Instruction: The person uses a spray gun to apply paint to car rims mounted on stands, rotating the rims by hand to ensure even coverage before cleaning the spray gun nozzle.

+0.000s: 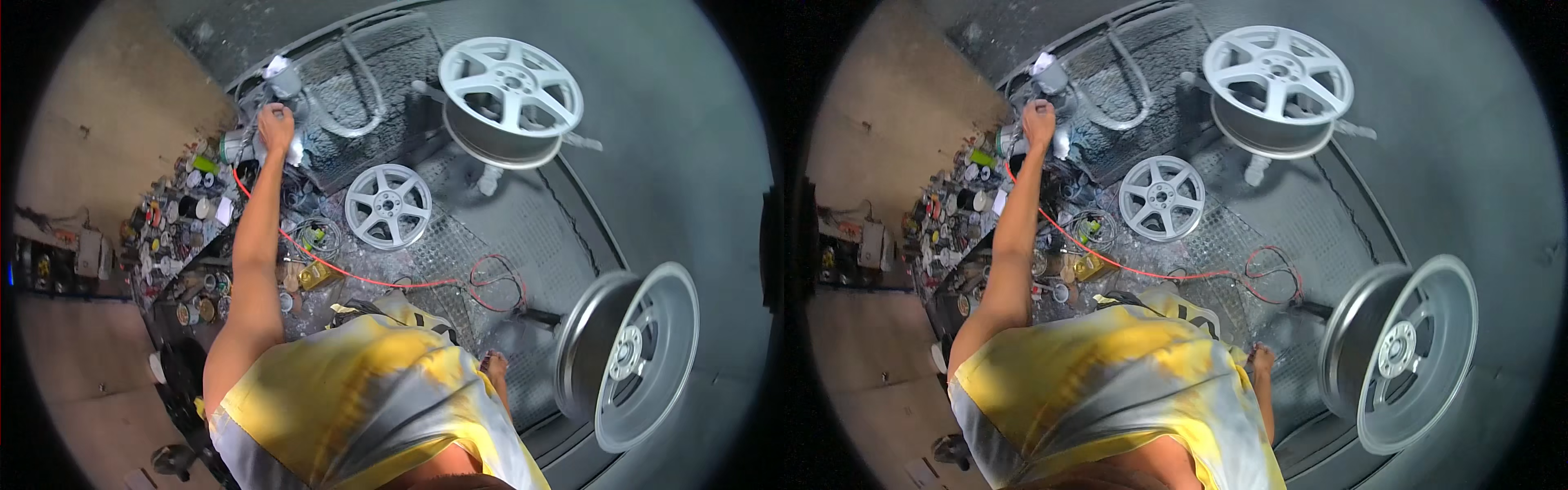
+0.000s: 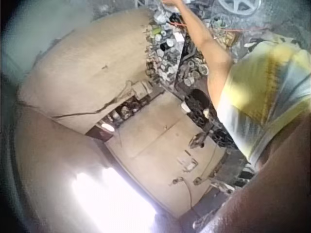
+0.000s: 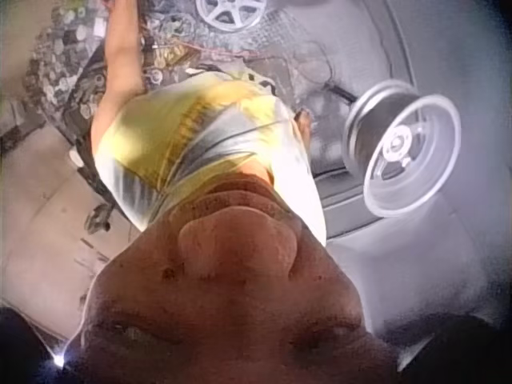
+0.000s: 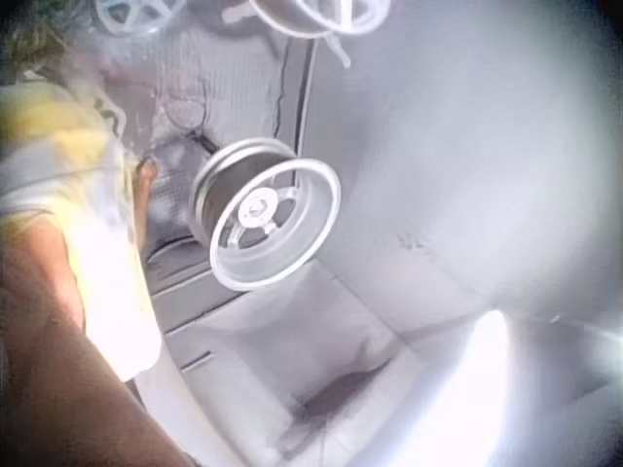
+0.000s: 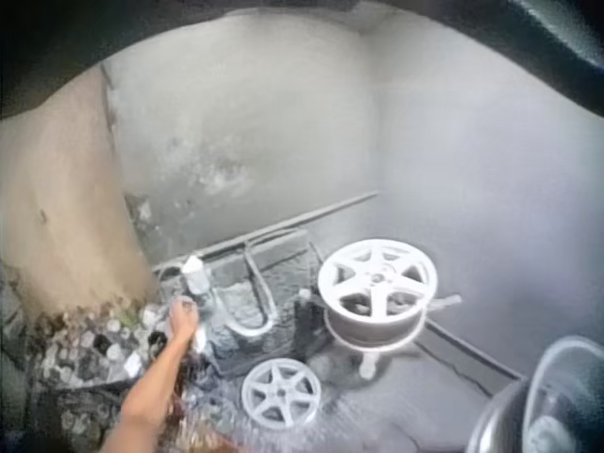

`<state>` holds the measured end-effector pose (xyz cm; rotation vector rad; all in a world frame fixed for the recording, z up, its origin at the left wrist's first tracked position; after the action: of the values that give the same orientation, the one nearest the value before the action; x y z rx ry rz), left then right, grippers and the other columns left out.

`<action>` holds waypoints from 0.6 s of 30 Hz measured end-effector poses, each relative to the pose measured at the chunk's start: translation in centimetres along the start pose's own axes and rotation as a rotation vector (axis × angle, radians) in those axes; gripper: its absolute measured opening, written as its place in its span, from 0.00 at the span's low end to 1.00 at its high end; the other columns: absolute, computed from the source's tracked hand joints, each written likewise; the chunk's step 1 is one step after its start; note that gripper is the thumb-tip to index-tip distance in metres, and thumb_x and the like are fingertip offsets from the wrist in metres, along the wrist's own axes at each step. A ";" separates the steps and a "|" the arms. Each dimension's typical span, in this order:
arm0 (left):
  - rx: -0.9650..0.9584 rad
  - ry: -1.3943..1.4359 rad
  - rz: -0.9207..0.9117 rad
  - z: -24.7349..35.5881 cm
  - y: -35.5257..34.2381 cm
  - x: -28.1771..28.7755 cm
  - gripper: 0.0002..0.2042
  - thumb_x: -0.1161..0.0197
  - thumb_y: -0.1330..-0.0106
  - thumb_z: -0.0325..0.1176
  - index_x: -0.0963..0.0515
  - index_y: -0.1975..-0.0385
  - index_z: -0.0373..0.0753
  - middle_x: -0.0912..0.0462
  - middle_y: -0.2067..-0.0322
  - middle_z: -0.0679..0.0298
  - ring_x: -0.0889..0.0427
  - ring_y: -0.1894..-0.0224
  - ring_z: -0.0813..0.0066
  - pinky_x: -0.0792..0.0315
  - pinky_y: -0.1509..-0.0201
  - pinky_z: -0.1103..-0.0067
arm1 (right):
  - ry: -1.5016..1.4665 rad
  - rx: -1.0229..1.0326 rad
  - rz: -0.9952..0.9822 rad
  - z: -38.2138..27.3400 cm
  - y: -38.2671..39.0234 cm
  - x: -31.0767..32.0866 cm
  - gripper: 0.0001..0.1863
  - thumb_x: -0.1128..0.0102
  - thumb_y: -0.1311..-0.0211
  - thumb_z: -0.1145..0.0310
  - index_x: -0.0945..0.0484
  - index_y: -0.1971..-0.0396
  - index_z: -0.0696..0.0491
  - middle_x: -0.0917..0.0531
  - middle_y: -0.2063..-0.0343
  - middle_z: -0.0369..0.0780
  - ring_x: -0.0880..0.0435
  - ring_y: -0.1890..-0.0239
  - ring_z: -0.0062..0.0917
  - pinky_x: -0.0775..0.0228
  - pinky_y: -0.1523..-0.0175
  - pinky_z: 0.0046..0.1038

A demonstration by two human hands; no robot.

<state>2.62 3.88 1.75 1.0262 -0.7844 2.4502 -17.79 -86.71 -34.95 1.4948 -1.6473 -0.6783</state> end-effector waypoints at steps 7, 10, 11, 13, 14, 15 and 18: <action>-0.096 -0.412 0.074 -11.6 -10.1 0.0 0.26 0.29 0.38 0.45 0.25 0.43 0.39 0.23 0.46 0.48 0.25 0.42 0.44 0.29 0.37 0.57 | 0.193 0.111 -0.139 -8.0 2.8 -15.7 0.13 0.45 0.24 0.60 0.20 0.59 0.55 0.21 0.77 0.37 0.19 0.80 0.25 0.24 0.74 0.30; -0.165 -0.440 -0.067 -14.9 -11.6 -1.4 0.27 0.29 0.37 0.46 0.24 0.42 0.37 0.22 0.42 0.46 0.25 0.39 0.44 0.29 0.36 0.57 | 0.374 0.189 -0.183 -10.4 3.8 -19.9 0.14 0.45 0.23 0.60 0.19 0.58 0.56 0.20 0.77 0.37 0.19 0.79 0.24 0.24 0.74 0.28; -0.203 -0.374 -0.069 -16.5 -12.5 -1.0 0.26 0.29 0.37 0.46 0.23 0.43 0.36 0.21 0.44 0.45 0.24 0.40 0.43 0.29 0.37 0.57 | 0.419 0.243 -0.222 -10.7 2.9 -21.0 0.14 0.45 0.23 0.60 0.19 0.58 0.56 0.19 0.76 0.38 0.18 0.79 0.24 0.24 0.74 0.28; -0.292 -0.231 -0.069 -17.8 -13.7 -0.5 0.26 0.29 0.37 0.45 0.22 0.45 0.35 0.18 0.47 0.43 0.21 0.44 0.43 0.27 0.39 0.58 | 0.483 0.347 -0.258 -12.9 2.7 -23.1 0.15 0.45 0.24 0.59 0.18 0.59 0.56 0.18 0.76 0.39 0.17 0.78 0.24 0.24 0.72 0.29; -0.304 -0.175 -0.094 -17.4 -13.7 -1.0 0.25 0.28 0.37 0.45 0.22 0.46 0.34 0.17 0.50 0.43 0.20 0.46 0.42 0.27 0.40 0.59 | 0.504 0.387 -0.248 -15.0 3.6 -23.6 0.16 0.45 0.25 0.58 0.18 0.60 0.56 0.17 0.77 0.39 0.16 0.77 0.25 0.24 0.70 0.31; -0.322 -0.121 -0.127 -16.6 -13.3 -1.3 0.25 0.28 0.37 0.44 0.22 0.47 0.33 0.16 0.52 0.43 0.19 0.49 0.42 0.26 0.42 0.60 | 0.520 0.421 -0.235 -16.9 4.6 -24.9 0.16 0.45 0.25 0.57 0.17 0.61 0.56 0.15 0.77 0.40 0.15 0.76 0.25 0.24 0.67 0.33; -0.359 -0.014 -0.216 -13.1 -12.3 -0.5 0.21 0.28 0.35 0.40 0.23 0.52 0.32 0.15 0.61 0.47 0.16 0.60 0.50 0.24 0.52 0.65 | 0.661 0.674 -0.215 -21.1 4.4 -27.8 0.17 0.43 0.25 0.58 0.18 0.62 0.58 0.16 0.76 0.42 0.17 0.77 0.29 0.25 0.69 0.33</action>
<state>2.46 21.51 -1.93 0.9357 -1.0150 2.0295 -2.93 -56.21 -25.52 2.0907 -1.2378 0.3126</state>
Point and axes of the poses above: each hand's wrist, its own y-axis away from the middle knuckle, its own x-axis out of the back of the hand, z = x × y, the point moved 5 cm from there along -y, towards the middle knuckle
